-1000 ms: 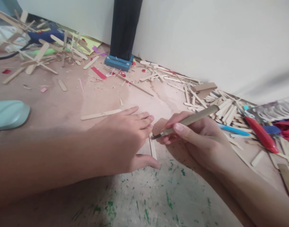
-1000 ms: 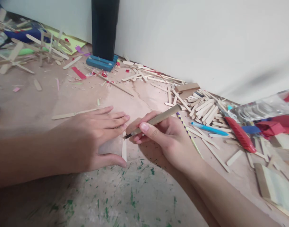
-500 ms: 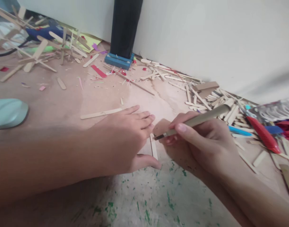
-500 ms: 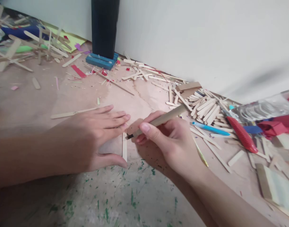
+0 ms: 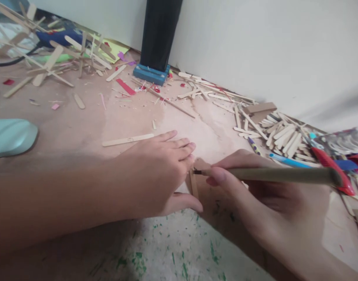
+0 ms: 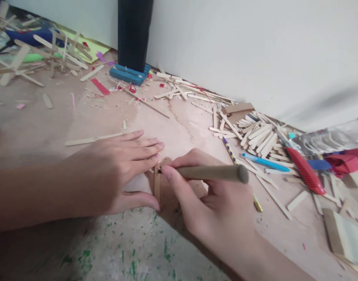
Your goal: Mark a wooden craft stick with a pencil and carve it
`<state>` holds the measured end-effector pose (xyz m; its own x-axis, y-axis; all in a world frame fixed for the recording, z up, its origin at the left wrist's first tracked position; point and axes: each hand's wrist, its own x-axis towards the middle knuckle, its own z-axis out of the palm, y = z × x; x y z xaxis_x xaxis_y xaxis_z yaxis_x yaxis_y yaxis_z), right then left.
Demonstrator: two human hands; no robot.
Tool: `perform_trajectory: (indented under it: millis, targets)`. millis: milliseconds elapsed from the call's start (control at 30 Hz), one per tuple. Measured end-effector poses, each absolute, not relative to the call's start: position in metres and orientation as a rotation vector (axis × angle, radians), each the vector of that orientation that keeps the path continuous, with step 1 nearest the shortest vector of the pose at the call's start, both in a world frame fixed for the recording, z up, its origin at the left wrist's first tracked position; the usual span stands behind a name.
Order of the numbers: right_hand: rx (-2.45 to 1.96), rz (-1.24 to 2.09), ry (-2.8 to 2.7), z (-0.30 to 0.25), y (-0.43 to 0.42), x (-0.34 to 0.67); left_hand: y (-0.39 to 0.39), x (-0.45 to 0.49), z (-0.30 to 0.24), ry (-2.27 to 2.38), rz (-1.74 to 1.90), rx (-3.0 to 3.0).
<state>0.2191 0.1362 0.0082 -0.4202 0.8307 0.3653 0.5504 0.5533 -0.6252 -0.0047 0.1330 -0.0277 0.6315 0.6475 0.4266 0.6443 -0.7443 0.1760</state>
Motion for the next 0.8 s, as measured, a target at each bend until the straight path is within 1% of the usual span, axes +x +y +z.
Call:
perform_trajectory:
  millis: [67, 233, 367, 800]
  targets:
    - [-1.127, 0.473, -2.172, 0.009, 0.132, 0.218, 0.132, -0.005, -0.027, 1.127, 0.719, 2.821]
    - [-1.175, 0.464, -2.15, 0.01, 0.131, 0.216, 0.131, -0.005, -0.025, 1.11, 0.704, 2.816]
    - [-1.197, 0.5, -2.126, 0.013, 0.135, 0.215, 0.132, -0.004, -0.03, 1.144, 0.724, 2.823]
    - [-1.227, 0.62, -2.058, 0.014, 0.137, 0.212, 0.137, 0.0, -0.038, 1.211, 0.597, 2.892]
